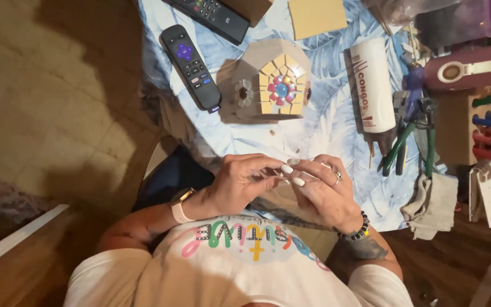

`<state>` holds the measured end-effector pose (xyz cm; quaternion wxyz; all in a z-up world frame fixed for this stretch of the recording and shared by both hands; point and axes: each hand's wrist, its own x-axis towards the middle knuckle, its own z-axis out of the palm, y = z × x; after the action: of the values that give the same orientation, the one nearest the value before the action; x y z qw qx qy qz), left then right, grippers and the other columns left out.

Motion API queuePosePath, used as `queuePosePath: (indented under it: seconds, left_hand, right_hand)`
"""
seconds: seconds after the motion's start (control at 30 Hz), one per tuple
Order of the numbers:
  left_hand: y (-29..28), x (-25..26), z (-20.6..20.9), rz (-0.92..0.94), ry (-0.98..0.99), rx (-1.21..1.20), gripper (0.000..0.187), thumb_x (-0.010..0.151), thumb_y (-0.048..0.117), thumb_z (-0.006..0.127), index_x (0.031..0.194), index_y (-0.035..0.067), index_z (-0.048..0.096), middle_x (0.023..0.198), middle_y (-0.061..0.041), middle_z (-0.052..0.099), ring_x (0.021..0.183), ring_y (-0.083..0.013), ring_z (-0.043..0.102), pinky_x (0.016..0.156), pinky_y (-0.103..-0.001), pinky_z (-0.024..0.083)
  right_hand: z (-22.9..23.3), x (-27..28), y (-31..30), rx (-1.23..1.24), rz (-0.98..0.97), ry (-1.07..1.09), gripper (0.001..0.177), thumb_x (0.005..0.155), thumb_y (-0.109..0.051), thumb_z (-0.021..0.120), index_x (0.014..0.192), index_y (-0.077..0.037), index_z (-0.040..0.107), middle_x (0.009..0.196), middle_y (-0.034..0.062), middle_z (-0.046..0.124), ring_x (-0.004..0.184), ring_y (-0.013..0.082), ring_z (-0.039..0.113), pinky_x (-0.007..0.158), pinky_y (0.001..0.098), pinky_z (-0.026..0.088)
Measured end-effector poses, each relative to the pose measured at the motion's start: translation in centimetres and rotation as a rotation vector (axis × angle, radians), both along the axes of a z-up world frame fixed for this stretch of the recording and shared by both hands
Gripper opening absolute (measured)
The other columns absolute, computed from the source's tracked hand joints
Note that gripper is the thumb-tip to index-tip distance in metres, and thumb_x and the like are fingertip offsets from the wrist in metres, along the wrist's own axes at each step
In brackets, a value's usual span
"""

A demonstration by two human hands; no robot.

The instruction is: Gluing small decorative tiles onto a 3D object to create a mosaic pattern

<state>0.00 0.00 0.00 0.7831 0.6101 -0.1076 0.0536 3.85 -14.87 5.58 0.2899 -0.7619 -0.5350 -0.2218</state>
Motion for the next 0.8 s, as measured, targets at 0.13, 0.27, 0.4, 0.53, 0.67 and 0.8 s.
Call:
queuePosePath:
  seconds: [0.13,0.27,0.4,0.53,0.67,0.8]
  left_hand:
    - [-0.4,-0.7,0.1,-0.003,0.011,-0.017,0.015,0.072,0.003,0.064,0.088,0.002,0.064,0.074,-0.01,0.065,0.064,-0.0172,0.064,0.053,-0.026,0.052]
    - [-0.7,-1.1,0.0,0.034,-0.012,0.068,0.016,0.071,0.005,0.066,0.087,0.005,0.065,0.076,-0.009,0.066,0.067,-0.0183,0.064,0.053,-0.024,0.051]
    - [-0.4,-0.9,0.7,0.176,-0.35,0.342,0.011,0.078,0.003,0.061,0.089,0.002,0.059,0.084,-0.01,0.062,0.073,-0.0193,0.062,0.069,-0.026,0.049]
    - [-0.4,-0.5,1.6,0.28,-0.471,0.449,0.014,0.079,0.004,0.061,0.092,0.0,0.057,0.086,-0.012,0.062,0.073,-0.0228,0.061,0.067,-0.029,0.049]
    - [-0.2,-0.7,2.3,0.422,-0.55,0.554,0.016,0.078,0.007,0.066,0.091,0.002,0.058,0.084,-0.01,0.062,0.074,-0.021,0.062,0.065,-0.03,0.048]
    - [-0.1,-0.7,2.8,0.497,-0.555,0.627,0.016,0.079,0.009,0.067,0.091,0.003,0.058,0.083,-0.008,0.062,0.073,-0.0192,0.061,0.062,-0.029,0.047]
  right_hand:
    - [-1.3,-0.3,-2.2,-0.043,0.026,-0.028,0.021,0.068,0.008,0.06,0.085,-0.003,0.055,0.08,0.0077,0.064,0.072,0.0277,0.063,0.06,0.0392,0.047]
    - [0.6,0.7,-3.9,-0.202,-0.096,0.209,0.027,0.065,0.003,0.064,0.088,0.005,0.048,0.089,0.0183,0.056,0.086,0.0379,0.055,0.07,0.0482,0.043]
    - [2.3,6.7,-6.2,-0.51,-0.652,0.25,0.045,0.082,-0.014,0.064,0.115,0.005,0.041,0.107,0.0234,0.05,0.095,0.034,0.05,0.081,0.0448,0.041]
    - [-0.1,12.1,-8.0,-0.702,-1.064,0.589,0.04,0.08,-0.027,0.065,0.101,0.001,0.046,0.101,0.0217,0.047,0.08,0.0303,0.051,0.073,0.0448,0.047]
    - [-1.4,13.4,-8.5,-0.923,-1.153,0.608,0.042,0.07,-0.042,0.066,0.087,-0.003,0.064,0.08,0.0197,0.061,0.066,0.036,0.059,0.055,0.0426,0.047]
    - [2.3,11.6,-8.1,-0.562,-0.939,0.844,0.046,0.073,-0.022,0.068,0.11,-0.002,0.049,0.102,0.0154,0.057,0.085,0.0247,0.06,0.069,0.0363,0.05]
